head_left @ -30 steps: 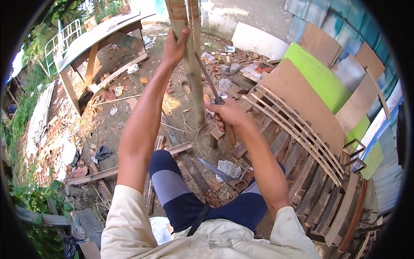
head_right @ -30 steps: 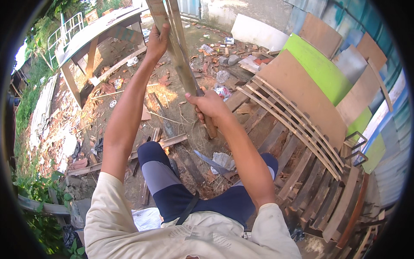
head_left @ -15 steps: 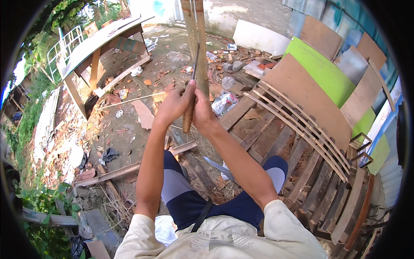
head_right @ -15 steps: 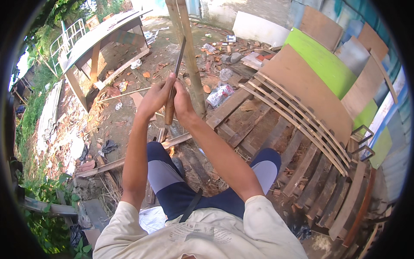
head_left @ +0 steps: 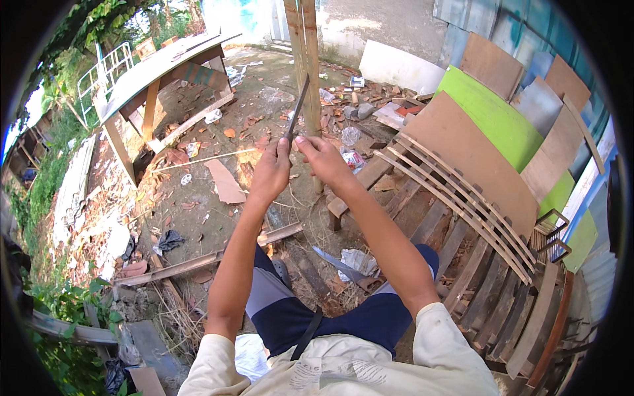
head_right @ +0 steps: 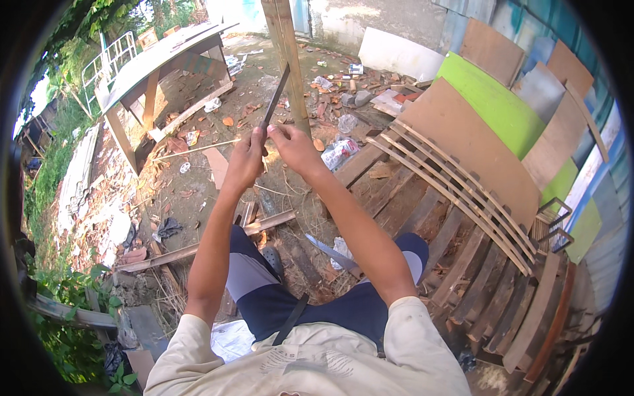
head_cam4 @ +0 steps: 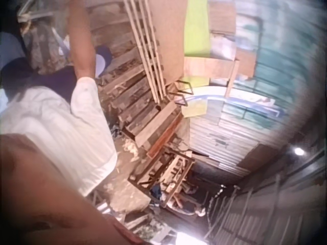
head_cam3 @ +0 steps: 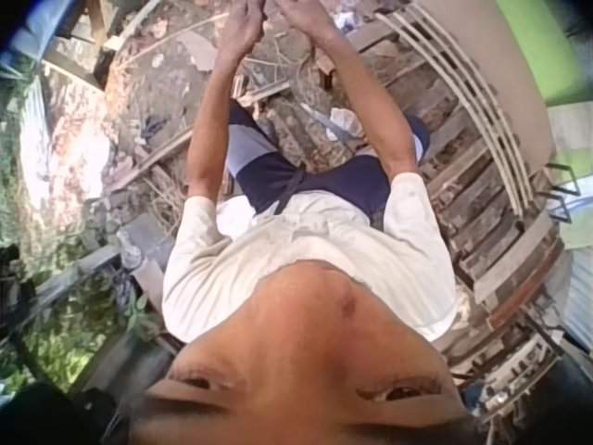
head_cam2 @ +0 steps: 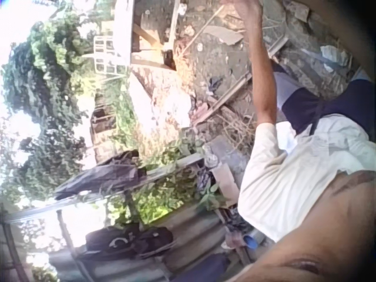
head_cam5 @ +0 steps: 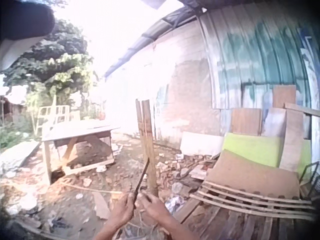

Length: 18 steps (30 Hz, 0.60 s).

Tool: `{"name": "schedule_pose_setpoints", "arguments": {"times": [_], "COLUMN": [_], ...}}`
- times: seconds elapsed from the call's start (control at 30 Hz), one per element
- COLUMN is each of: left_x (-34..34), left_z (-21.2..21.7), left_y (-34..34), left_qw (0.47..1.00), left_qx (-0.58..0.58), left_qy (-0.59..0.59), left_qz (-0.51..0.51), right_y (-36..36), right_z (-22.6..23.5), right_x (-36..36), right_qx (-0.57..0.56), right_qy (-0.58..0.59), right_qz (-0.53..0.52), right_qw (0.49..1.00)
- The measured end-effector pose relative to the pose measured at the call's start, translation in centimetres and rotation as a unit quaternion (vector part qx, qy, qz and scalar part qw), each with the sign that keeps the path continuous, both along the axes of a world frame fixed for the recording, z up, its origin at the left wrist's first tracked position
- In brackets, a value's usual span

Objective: The person sits on the ground and uses a hammer and a metal chisel to split a piece of wood. They repeatedly strike the chisel to separate the wood into smaller pieces.

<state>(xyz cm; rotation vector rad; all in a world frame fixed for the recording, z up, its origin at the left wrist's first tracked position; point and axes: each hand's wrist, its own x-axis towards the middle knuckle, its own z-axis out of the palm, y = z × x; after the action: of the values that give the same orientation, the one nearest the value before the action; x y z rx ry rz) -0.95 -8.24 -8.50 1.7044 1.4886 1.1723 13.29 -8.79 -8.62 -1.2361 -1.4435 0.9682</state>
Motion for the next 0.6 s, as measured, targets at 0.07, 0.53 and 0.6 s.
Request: {"name": "schedule_pose_setpoints", "arguments": {"times": [0.07, 0.53, 0.6], "left_x": [1.3, 0.2, -0.3], "left_z": [0.5, 4.5, 7.0], "left_y": [-0.9, 11.5, 12.9], "left_qw": [0.992, 0.962, 0.955], "left_qx": [-0.082, 0.239, 0.262], "left_qy": [-0.098, -0.128, -0.136], "left_qz": [-0.012, -0.010, -0.007], "right_y": [-1.7, -2.7, -2.9], "right_z": [2.9, 1.4, 2.9], "right_x": [0.3, 6.3, 6.4], "right_qx": [-0.092, 0.074, 0.105], "right_qy": [-0.009, -0.192, -0.196], "right_qz": [0.086, -0.158, -0.174], "right_qw": [0.992, 0.966, 0.959]}}
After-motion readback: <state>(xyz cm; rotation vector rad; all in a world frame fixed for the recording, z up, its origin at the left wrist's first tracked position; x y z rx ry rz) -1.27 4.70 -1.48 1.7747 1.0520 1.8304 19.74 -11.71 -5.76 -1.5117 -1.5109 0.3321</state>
